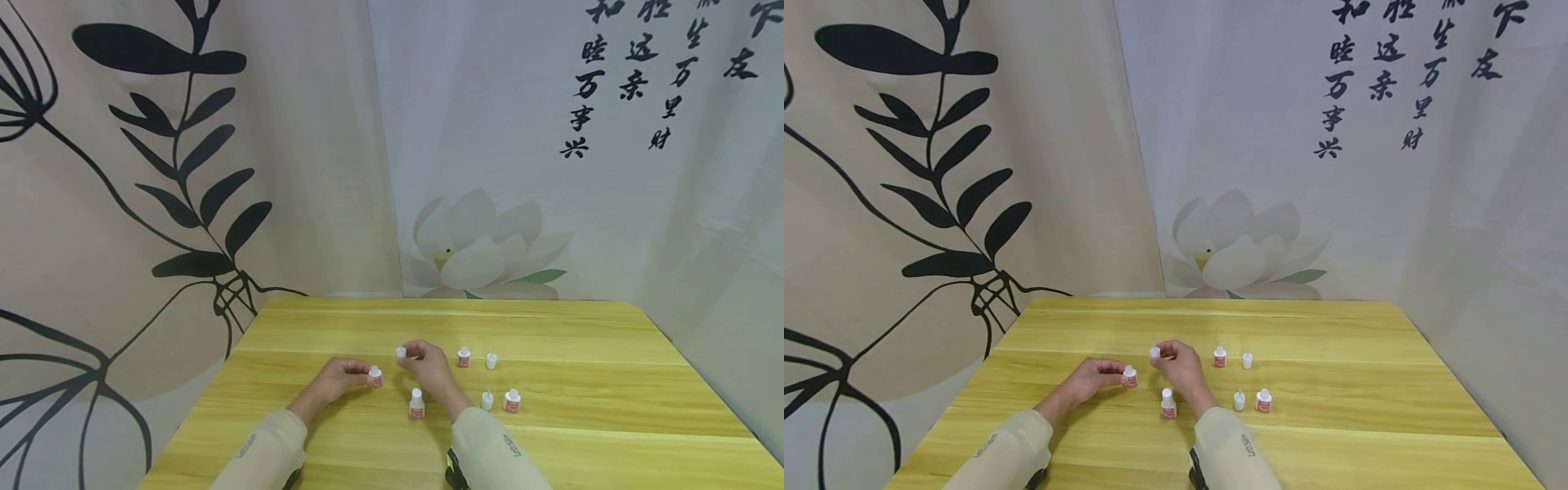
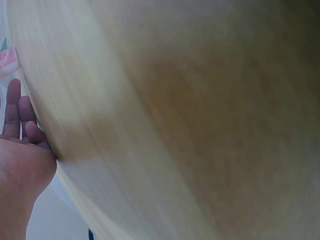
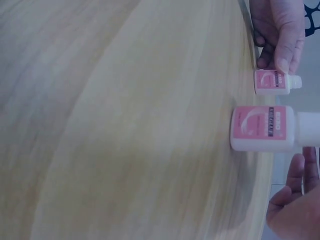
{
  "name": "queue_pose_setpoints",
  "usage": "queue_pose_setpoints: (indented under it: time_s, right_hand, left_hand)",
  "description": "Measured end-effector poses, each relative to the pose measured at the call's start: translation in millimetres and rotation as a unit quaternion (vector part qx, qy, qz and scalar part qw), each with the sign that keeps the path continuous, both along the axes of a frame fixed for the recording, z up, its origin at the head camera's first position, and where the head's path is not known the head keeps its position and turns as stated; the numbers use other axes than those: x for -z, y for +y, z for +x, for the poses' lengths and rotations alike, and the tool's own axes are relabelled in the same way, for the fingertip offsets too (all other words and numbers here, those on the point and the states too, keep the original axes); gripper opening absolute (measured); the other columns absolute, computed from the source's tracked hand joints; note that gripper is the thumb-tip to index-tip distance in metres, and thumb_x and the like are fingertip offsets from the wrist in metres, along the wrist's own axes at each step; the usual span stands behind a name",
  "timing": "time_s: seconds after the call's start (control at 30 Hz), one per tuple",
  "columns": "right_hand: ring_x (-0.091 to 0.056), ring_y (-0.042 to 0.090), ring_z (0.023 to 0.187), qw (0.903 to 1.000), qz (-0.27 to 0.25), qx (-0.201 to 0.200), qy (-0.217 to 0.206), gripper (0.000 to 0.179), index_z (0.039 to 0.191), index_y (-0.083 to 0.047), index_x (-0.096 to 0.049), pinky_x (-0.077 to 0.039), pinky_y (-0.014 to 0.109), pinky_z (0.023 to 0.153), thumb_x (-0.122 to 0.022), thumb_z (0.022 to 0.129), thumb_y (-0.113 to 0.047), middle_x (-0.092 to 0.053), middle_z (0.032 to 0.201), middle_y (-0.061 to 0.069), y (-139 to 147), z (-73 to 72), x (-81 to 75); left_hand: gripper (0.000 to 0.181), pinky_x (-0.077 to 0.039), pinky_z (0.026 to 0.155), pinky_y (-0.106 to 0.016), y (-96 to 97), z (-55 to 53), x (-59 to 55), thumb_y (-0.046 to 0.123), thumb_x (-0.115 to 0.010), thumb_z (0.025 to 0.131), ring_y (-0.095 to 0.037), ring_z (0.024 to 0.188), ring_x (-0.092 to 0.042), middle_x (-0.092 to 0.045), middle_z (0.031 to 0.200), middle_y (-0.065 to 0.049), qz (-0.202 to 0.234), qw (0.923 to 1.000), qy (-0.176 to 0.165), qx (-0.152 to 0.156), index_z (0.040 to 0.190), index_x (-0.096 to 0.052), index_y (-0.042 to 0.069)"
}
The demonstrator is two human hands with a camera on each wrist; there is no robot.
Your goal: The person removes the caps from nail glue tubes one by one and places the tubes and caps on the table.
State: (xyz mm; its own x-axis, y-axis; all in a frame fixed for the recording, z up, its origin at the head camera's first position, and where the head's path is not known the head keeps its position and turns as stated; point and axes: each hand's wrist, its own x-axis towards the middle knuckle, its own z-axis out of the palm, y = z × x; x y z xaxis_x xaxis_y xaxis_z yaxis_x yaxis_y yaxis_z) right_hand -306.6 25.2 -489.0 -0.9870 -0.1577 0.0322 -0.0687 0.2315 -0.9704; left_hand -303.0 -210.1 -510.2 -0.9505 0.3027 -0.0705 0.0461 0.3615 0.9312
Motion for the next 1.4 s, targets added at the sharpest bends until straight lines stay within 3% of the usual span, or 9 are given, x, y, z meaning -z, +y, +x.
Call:
queue_pose_setpoints:
  time_s: [0.77,1.4]
  right_hand:
    - [-0.058,0.018,0.085,0.9993,0.038,-0.001,-0.001,0.018,0.104,-0.004,-0.069,-0.050,0.032,0.073,-0.075,0.088,-0.007,-0.068,0.096,0.002,2.7,-0.5,6.9]
    - [-0.061,0.018,0.090,0.9978,0.064,-0.007,-0.015,0.021,0.105,-0.005,-0.069,-0.051,0.037,0.082,-0.077,0.085,-0.006,-0.067,0.097,0.003,5.3,0.6,13.7]
  left_hand:
    - [0.024,-0.050,0.092,-0.042,1.0,-1.6,1.0,0.026,-0.075,0.090,-0.019,0.099,-0.064,-0.072,0.104,-0.004,-0.002,1.0000,-0.003,-0.007,0.105,-0.075,0.007]
    - [0.023,-0.051,0.088,-0.038,1.1,-2.2,1.6,0.022,-0.076,0.090,-0.018,0.096,-0.063,-0.071,0.102,-0.003,-0.012,0.9998,0.001,-0.016,0.105,-0.074,0.006]
